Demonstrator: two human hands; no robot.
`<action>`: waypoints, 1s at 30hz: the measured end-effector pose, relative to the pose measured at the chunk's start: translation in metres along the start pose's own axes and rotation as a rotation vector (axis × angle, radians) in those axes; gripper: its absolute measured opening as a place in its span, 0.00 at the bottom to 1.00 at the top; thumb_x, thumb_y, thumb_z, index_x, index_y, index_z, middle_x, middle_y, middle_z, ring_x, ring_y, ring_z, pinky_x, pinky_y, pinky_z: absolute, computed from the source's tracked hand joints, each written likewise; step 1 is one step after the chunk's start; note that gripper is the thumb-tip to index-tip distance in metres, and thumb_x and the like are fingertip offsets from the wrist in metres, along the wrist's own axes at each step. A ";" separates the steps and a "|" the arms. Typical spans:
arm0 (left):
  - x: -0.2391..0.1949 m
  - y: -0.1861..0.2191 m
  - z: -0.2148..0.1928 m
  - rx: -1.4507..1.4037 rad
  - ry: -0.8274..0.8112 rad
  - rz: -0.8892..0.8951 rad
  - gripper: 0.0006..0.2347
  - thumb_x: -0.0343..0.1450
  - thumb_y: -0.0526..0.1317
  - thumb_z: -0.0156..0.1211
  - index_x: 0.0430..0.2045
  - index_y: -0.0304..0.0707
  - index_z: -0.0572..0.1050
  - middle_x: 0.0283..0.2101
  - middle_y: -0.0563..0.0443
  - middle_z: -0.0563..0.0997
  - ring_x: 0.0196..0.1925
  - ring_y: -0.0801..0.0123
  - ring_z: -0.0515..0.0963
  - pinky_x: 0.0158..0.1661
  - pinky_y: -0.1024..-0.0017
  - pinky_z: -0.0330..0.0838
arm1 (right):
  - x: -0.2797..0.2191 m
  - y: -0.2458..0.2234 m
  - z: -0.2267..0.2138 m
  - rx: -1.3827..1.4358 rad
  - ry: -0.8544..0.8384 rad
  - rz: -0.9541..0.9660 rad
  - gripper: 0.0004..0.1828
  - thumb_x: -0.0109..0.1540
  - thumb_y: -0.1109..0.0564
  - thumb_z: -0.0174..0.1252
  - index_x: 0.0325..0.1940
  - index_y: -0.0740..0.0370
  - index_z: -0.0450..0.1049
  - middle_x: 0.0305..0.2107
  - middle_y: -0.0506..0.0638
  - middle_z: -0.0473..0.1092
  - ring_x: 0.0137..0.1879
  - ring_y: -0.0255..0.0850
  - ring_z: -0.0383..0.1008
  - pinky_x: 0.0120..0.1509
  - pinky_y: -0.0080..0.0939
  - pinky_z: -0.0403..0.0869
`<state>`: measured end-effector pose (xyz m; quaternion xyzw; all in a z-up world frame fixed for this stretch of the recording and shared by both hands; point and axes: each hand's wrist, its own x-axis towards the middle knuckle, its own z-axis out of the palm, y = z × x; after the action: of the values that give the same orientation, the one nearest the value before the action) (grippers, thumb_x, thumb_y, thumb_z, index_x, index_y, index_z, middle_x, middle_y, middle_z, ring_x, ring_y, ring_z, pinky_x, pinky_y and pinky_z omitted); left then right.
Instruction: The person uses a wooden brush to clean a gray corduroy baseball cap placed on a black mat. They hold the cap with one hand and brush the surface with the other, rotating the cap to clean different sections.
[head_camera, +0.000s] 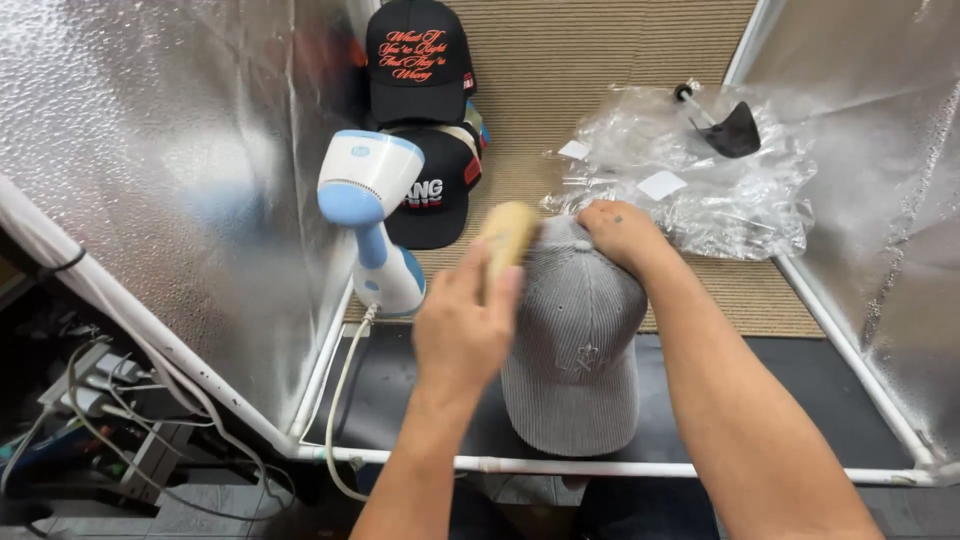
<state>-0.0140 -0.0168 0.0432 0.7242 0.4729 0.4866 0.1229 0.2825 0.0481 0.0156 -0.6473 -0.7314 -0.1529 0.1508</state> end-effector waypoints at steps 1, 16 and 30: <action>-0.005 0.014 0.005 0.001 -0.007 -0.011 0.22 0.73 0.57 0.53 0.55 0.46 0.77 0.38 0.33 0.82 0.40 0.40 0.84 0.39 0.55 0.78 | -0.003 0.010 0.009 0.004 -0.013 -0.001 0.17 0.69 0.57 0.39 0.41 0.53 0.76 0.39 0.48 0.77 0.52 0.47 0.79 0.55 0.46 0.78; -0.008 -0.025 0.021 -0.161 -0.213 -0.374 0.26 0.75 0.61 0.40 0.58 0.45 0.71 0.50 0.26 0.79 0.52 0.35 0.80 0.48 0.49 0.76 | 0.001 -0.002 -0.009 -0.013 0.002 -0.019 0.16 0.69 0.58 0.42 0.39 0.56 0.78 0.36 0.53 0.78 0.48 0.50 0.80 0.53 0.47 0.78; -0.016 -0.076 0.024 -0.006 -0.532 -0.491 0.26 0.75 0.63 0.34 0.53 0.49 0.73 0.44 0.28 0.82 0.51 0.38 0.82 0.45 0.49 0.79 | 0.006 0.009 -0.001 -0.046 -0.130 0.021 0.22 0.73 0.59 0.36 0.52 0.54 0.78 0.46 0.50 0.79 0.59 0.42 0.77 0.67 0.41 0.72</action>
<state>-0.0386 0.0172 -0.0265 0.6900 0.5830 0.2381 0.3569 0.2903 0.0540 0.0190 -0.6666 -0.7292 -0.1258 0.0894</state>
